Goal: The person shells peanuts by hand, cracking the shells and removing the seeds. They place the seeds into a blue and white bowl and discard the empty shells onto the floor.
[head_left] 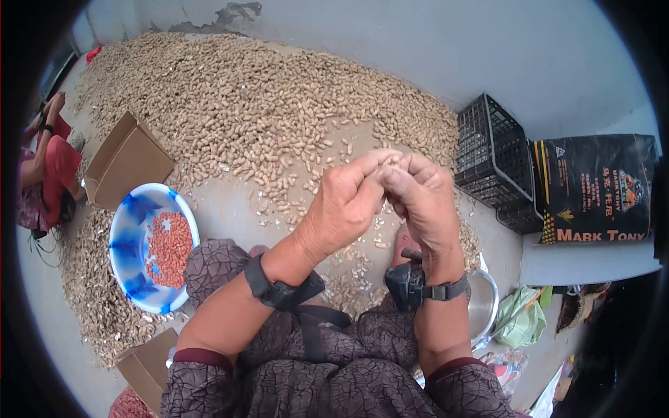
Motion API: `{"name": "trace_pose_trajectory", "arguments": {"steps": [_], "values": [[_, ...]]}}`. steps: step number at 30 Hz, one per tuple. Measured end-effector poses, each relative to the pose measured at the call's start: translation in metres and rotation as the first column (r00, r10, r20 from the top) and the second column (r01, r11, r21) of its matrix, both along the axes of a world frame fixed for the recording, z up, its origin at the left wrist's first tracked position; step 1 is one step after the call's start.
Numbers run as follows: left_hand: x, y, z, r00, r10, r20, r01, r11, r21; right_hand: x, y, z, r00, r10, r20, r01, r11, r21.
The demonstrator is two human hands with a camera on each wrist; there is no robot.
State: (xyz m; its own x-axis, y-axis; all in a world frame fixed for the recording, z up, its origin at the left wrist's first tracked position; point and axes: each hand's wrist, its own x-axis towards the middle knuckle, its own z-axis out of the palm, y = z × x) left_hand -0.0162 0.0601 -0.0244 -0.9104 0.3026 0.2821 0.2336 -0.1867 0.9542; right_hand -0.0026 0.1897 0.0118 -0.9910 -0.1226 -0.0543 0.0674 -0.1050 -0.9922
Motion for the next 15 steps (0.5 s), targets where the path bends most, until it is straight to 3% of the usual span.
{"name": "trace_pose_trajectory", "arguments": {"steps": [2,5,8,9,11,15], "values": [[0.002,-0.001,0.006,0.997,-0.027,0.074,0.025,0.999,0.025,-0.001,-0.002,0.0,1.0,0.001,0.002,-0.001,0.999,-0.046],[0.002,0.005,-0.001,0.993,0.075,0.095,-0.091,0.979,0.181,-0.003,-0.012,-0.004,0.994,-0.11,-0.012,0.11,0.994,0.003],[0.0,0.008,-0.009,0.982,0.159,0.102,-0.172,0.976,0.132,-0.004,-0.018,-0.014,0.986,-0.156,-0.067,0.158,0.987,0.026],[-0.001,0.009,-0.011,0.982,0.16,0.104,-0.173,0.976,0.131,-0.004,-0.021,-0.015,0.986,-0.155,-0.065,0.157,0.987,0.026],[-0.003,0.012,-0.014,0.942,0.136,0.306,-0.219,0.942,0.256,-0.001,-0.029,-0.017,0.957,-0.247,-0.15,0.26,0.962,0.078],[-0.006,0.013,-0.014,0.939,0.052,0.339,-0.17,0.929,0.328,-0.001,-0.027,-0.022,0.943,-0.271,-0.195,0.304,0.938,0.169]]}}
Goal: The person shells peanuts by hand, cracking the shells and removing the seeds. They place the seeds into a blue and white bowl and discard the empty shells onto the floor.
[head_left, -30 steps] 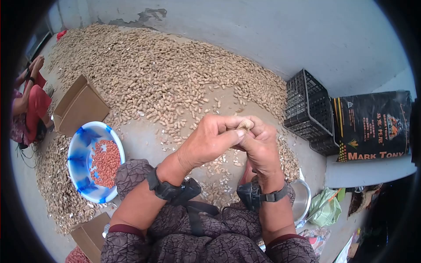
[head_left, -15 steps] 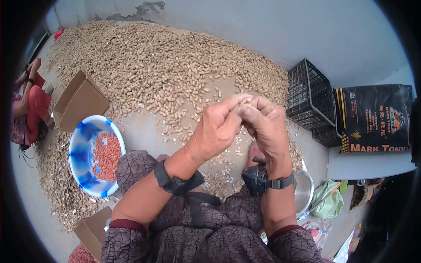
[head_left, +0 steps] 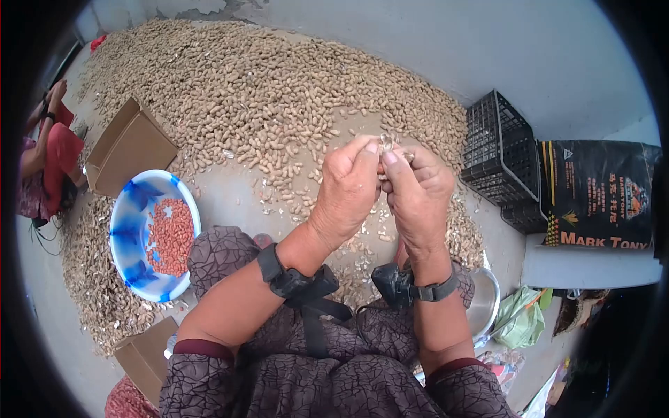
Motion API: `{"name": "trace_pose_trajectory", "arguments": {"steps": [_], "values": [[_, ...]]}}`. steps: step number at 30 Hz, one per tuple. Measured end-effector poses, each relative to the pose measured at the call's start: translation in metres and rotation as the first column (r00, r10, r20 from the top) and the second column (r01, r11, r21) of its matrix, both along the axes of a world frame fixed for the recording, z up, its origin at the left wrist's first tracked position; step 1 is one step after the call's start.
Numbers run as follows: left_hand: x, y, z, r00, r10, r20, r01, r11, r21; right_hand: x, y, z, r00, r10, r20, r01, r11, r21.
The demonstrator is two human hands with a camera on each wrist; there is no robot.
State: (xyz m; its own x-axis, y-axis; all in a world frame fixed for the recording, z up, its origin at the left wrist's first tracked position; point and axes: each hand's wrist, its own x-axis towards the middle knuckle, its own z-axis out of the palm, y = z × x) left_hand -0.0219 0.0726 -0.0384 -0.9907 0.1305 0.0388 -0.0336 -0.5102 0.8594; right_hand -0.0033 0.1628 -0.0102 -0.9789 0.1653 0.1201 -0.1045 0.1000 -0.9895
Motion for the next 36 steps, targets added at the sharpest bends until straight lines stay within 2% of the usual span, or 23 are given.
{"name": "trace_pose_trajectory", "arguments": {"steps": [1,3,4,7,8,9,10,11,13,17,19,24,26,32,34,36], "values": [[0.0,-0.001,0.002,1.0,0.007,-0.017,-0.007,1.0,0.006,0.001,0.0,0.002,1.0,0.007,-0.017,-0.007,1.0,0.006],[0.001,-0.005,0.005,0.968,-0.201,0.152,0.161,0.957,0.242,0.001,0.001,0.007,0.993,0.015,0.115,0.008,0.981,-0.193],[0.0,-0.007,0.002,0.959,-0.269,0.09,0.237,0.933,0.27,0.0,0.005,0.004,0.991,0.035,0.127,-0.007,0.977,-0.214],[-0.002,-0.01,-0.001,0.946,-0.301,0.12,0.255,0.92,0.297,0.0,0.008,0.006,0.993,0.078,0.092,-0.054,0.97,-0.238],[-0.003,-0.01,-0.003,0.945,-0.293,0.144,0.254,0.937,0.24,0.0,0.007,0.005,0.993,0.083,0.089,-0.06,0.97,-0.236],[-0.003,-0.011,-0.003,0.946,-0.29,0.143,0.251,0.938,0.241,0.0,0.006,0.003,0.998,0.065,0.022,-0.062,0.991,-0.115],[-0.004,-0.013,-0.003,0.953,-0.257,0.163,0.237,0.963,0.129,0.001,0.006,0.002,0.997,0.055,-0.045,-0.054,0.998,0.008],[-0.004,-0.014,-0.003,0.958,-0.221,0.181,0.221,0.975,0.016,0.002,0.006,0.0,0.997,0.058,-0.042,-0.058,0.998,0.009],[-0.003,-0.015,-0.003,0.961,-0.207,0.183,0.212,0.977,-0.006,0.002,0.006,-0.002,0.978,0.154,-0.143,-0.143,0.986,0.081],[-0.003,-0.017,0.002,0.957,-0.179,0.227,0.193,0.98,-0.041,0.006,0.002,0.004,0.977,0.168,-0.129,-0.15,0.978,0.142],[-0.004,-0.018,0.0,0.952,-0.193,0.237,0.206,0.978,-0.032,0.006,0.003,0.0,0.968,0.188,-0.164,-0.146,0.96,0.238],[-0.005,-0.02,0.005,0.939,-0.224,0.261,0.231,0.973,0.005,0.006,0.002,0.006,0.973,0.182,-0.141,-0.139,0.953,0.27],[-0.004,-0.021,0.006,0.944,-0.184,0.275,0.211,0.975,-0.072,0.007,0.002,0.006,0.979,0.175,-0.102,-0.141,0.95,0.279],[-0.006,-0.022,0.001,0.937,-0.144,0.317,0.2,0.968,-0.151,0.006,0.007,0.0,0.985,0.173,0.001,-0.17,0.967,0.192],[-0.005,-0.023,0.003,0.931,-0.157,0.328,0.21,0.969,-0.131,0.005,0.007,-0.002,0.991,0.131,0.016,-0.131,0.956,0.263],[-0.004,-0.024,0.006,0.924,-0.172,0.341,0.221,0.969,-0.111,0.004,0.002,0.003,0.995,0.099,0.023,-0.102,0.974,0.201]]}}
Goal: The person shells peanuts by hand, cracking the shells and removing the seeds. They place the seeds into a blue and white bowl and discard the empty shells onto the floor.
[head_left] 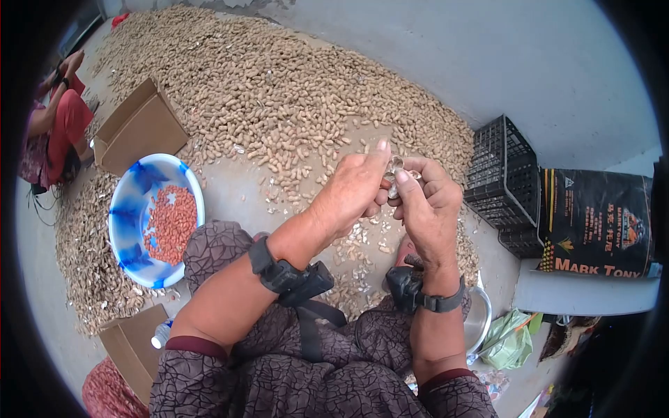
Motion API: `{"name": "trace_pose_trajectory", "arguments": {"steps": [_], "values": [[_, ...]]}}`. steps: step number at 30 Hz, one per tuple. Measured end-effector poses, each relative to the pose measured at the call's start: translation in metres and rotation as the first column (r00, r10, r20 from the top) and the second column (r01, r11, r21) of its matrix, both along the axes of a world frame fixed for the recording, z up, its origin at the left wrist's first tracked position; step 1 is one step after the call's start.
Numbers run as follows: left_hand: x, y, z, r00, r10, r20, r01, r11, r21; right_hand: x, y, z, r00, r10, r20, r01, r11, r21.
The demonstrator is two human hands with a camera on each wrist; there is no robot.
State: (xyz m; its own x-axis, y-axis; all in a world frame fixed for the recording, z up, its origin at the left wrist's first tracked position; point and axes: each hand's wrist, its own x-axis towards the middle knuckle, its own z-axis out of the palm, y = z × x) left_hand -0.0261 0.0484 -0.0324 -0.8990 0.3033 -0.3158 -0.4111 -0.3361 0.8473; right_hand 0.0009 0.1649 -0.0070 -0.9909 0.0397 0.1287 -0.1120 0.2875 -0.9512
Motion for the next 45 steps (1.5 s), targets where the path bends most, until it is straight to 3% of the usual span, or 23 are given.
{"name": "trace_pose_trajectory", "arguments": {"steps": [6,11,13,15,19,21,22,24,27,28,31,37,39,40,41,42,43,45], "values": [[0.002,-0.007,0.008,0.95,-0.223,-0.22,0.225,0.974,-0.018,-0.002,0.003,0.006,0.995,-0.083,0.051,0.087,0.993,-0.085],[0.002,-0.014,0.008,0.94,-0.266,-0.216,0.28,0.959,0.04,-0.004,0.003,0.007,0.996,-0.077,0.045,0.081,0.991,-0.103],[0.004,-0.018,0.014,0.911,-0.295,-0.288,0.261,0.954,-0.149,-0.003,0.0,0.006,0.995,-0.091,0.048,0.096,0.989,-0.114],[0.004,-0.021,0.015,0.905,-0.317,-0.286,0.283,0.947,-0.152,-0.003,0.0,0.007,0.997,-0.069,0.014,0.07,0.995,-0.07],[0.002,-0.028,0.012,0.887,-0.336,-0.318,0.22,0.911,-0.348,-0.002,-0.002,0.009,1.0,-0.001,-0.008,0.001,0.999,-0.045],[0.0,-0.031,0.006,0.684,-0.482,-0.548,0.175,0.837,-0.518,0.0,-0.001,0.013,0.998,0.054,0.01,-0.054,0.998,-0.018],[0.001,-0.032,0.005,0.69,-0.479,-0.543,0.175,0.838,-0.517,0.001,-0.001,0.015,0.995,0.086,0.04,-0.086,0.996,-0.007],[0.002,-0.031,0.008,0.853,-0.408,-0.324,0.272,0.879,-0.391,0.002,-0.003,0.013,0.99,0.12,0.075,-0.12,0.993,0.0],[0.003,-0.03,0.007,0.91,-0.356,-0.211,0.258,0.888,-0.381,0.003,-0.006,0.009,1.0,0.022,-0.003,-0.022,0.999,0.032],[0.005,-0.032,0.01,0.921,-0.341,-0.189,0.291,0.924,-0.248,0.003,-0.006,0.008,0.998,0.038,-0.048,-0.035,0.997,0.073],[0.005,-0.035,0.007,0.919,-0.365,-0.147,0.35,0.929,-0.118,0.004,-0.006,0.003,0.989,0.077,-0.124,-0.06,0.989,0.132],[0.008,-0.042,0.006,0.915,-0.368,-0.167,0.322,0.913,-0.249,0.008,-0.005,0.003,0.983,0.05,-0.177,-0.035,0.996,0.087],[0.006,-0.046,0.01,0.918,-0.364,-0.156,0.312,0.907,-0.282,0.007,0.001,-0.001,0.994,-0.004,-0.113,0.012,0.998,0.065],[0.006,-0.049,0.012,0.945,-0.29,-0.149,0.251,0.94,-0.233,0.007,0.005,-0.002,0.999,0.032,0.001,-0.032,0.997,0.074],[0.005,-0.053,0.015,0.967,-0.213,-0.137,0.187,0.965,-0.184,0.006,0.012,-0.005,0.999,0.034,0.004,-0.035,0.996,0.077],[0.004,-0.058,0.02,0.975,-0.19,-0.119,0.17,0.972,-0.159,0.005,0.02,-0.012,0.953,0.157,0.26,-0.224,0.942,0.25],[0.004,-0.062,0.022,0.976,-0.184,-0.116,0.165,0.974,-0.157,0.004,0.023,-0.021,0.83,0.215,0.514,-0.436,0.826,0.357],[0.005,-0.068,0.024,0.986,-0.053,-0.156,0.034,0.992,-0.125,0.001,0.023,-0.042,0.553,0.208,0.807,-0.781,0.467,0.414]]}}
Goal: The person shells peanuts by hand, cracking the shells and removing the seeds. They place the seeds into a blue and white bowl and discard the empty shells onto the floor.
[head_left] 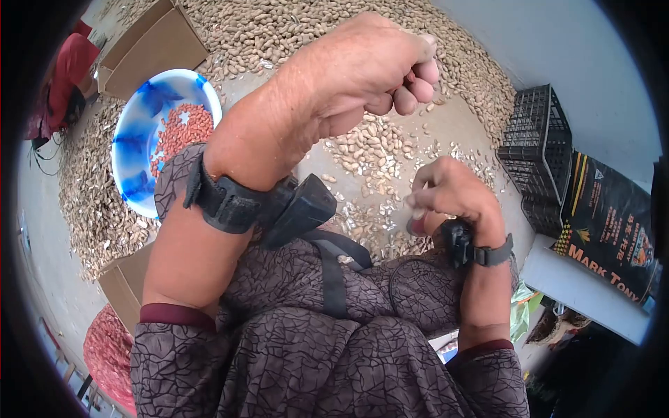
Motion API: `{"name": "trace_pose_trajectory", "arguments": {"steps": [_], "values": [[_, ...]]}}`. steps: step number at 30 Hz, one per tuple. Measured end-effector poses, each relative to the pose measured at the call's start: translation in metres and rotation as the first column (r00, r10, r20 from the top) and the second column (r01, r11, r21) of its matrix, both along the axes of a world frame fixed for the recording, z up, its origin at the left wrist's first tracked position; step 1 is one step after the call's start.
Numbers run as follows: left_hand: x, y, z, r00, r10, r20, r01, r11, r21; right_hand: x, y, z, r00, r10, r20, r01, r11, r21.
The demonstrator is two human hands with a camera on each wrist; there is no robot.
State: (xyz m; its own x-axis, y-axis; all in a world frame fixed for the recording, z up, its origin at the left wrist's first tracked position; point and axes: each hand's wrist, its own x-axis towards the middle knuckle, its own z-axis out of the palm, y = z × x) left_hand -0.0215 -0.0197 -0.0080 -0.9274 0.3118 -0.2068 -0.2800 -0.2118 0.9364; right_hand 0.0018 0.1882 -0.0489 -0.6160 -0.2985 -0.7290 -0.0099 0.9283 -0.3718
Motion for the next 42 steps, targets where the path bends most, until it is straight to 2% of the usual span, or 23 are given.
{"name": "trace_pose_trajectory", "arguments": {"steps": [2,4,5,6,9,14,17,25,26,28,29,31,32,33,34,35,36,37,38,40,41,42], "values": [[-0.001,-0.01,0.002,0.999,-0.018,-0.03,0.017,0.999,-0.048,0.002,-0.009,-0.039,0.988,0.15,0.049,-0.157,0.964,0.214],[-0.004,-0.02,-0.003,0.993,-0.087,-0.079,0.1,0.978,0.186,0.002,-0.014,-0.076,0.972,0.233,-0.045,-0.218,0.952,0.214],[0.001,-0.021,0.022,0.982,-0.097,0.162,0.056,0.969,0.24,0.001,-0.014,-0.101,0.955,0.259,-0.144,-0.232,0.956,0.179],[-0.001,-0.023,0.02,0.982,-0.09,0.166,0.049,0.971,0.236,-0.001,-0.015,-0.126,0.929,0.277,-0.245,-0.248,0.958,0.143],[-0.005,-0.029,0.014,0.987,-0.061,0.148,0.025,0.973,0.231,-0.005,-0.034,-0.175,0.93,0.209,-0.302,-0.205,0.978,0.046],[-0.017,-0.041,0.004,0.993,-0.014,0.116,-0.011,0.977,0.211,0.006,-0.065,-0.245,0.918,0.221,-0.331,-0.225,0.974,0.026],[-0.011,-0.039,0.002,0.995,0.009,0.099,-0.028,0.981,0.194,0.014,-0.073,-0.279,0.918,0.228,-0.324,-0.229,0.973,0.035],[-0.012,-0.05,-0.005,0.998,0.046,0.038,-0.052,0.983,0.174,0.016,-0.075,-0.295,0.876,0.33,-0.351,-0.346,0.938,0.017],[-0.022,-0.045,-0.005,0.999,0.048,0.02,-0.051,0.983,0.177,0.016,-0.073,-0.294,0.874,0.329,-0.356,-0.345,0.938,0.02],[-0.015,-0.046,-0.003,0.998,0.058,-0.008,-0.056,0.981,0.183,0.019,-0.071,-0.284,0.95,0.046,-0.309,-0.059,0.998,-0.035],[-0.015,-0.046,-0.002,0.998,0.062,-0.02,-0.058,0.981,0.188,0.014,-0.066,-0.282,0.95,0.047,-0.309,-0.06,0.998,-0.033],[-0.015,-0.039,0.003,0.996,0.065,-0.056,-0.053,0.979,0.196,-0.007,-0.053,-0.272,0.973,-0.026,-0.229,-0.021,0.979,-0.2],[-0.013,-0.039,0.007,0.995,0.065,-0.082,-0.047,0.978,0.201,-0.015,-0.048,-0.263,0.97,-0.029,-0.243,-0.021,0.98,-0.198],[-0.012,-0.036,0.009,0.993,0.06,-0.103,-0.038,0.978,0.205,-0.026,-0.048,-0.238,0.977,-0.192,-0.096,0.152,0.935,-0.321],[-0.013,-0.031,0.007,0.993,0.108,-0.041,-0.098,0.979,0.181,-0.037,-0.047,-0.21,0.942,-0.329,0.065,0.325,0.849,-0.416],[-0.013,-0.027,0.005,0.988,0.156,0.018,-0.157,0.975,0.155,-0.045,-0.045,-0.181,0.942,-0.334,0.036,0.318,0.849,-0.421],[-0.014,-0.025,0.001,0.989,0.149,-0.014,-0.145,0.976,0.163,-0.05,-0.044,-0.15,0.912,-0.4,0.096,0.391,0.771,-0.503],[-0.015,-0.024,-0.005,0.991,0.126,0.032,-0.13,0.98,0.152,-0.054,-0.042,-0.121,0.877,-0.454,0.159,0.455,0.677,-0.578],[-0.017,-0.023,-0.01,0.992,0.103,0.078,-0.114,0.983,0.142,-0.057,-0.038,-0.094,0.878,-0.462,0.125,0.44,0.676,-0.59],[-0.017,-0.017,-0.02,0.988,0.104,0.112,-0.116,0.987,0.115,-0.057,-0.028,-0.046,0.828,-0.491,0.271,0.52,0.489,-0.701],[-0.017,-0.013,-0.024,0.992,0.091,0.084,-0.101,0.987,0.126,-0.056,-0.025,-0.027,0.829,-0.503,0.243,0.505,0.489,-0.711],[-0.017,-0.01,-0.029,0.992,0.083,0.096,-0.088,0.995,0.05,-0.054,-0.022,-0.01,0.813,-0.527,0.248,0.5,0.413,-0.762]]}}
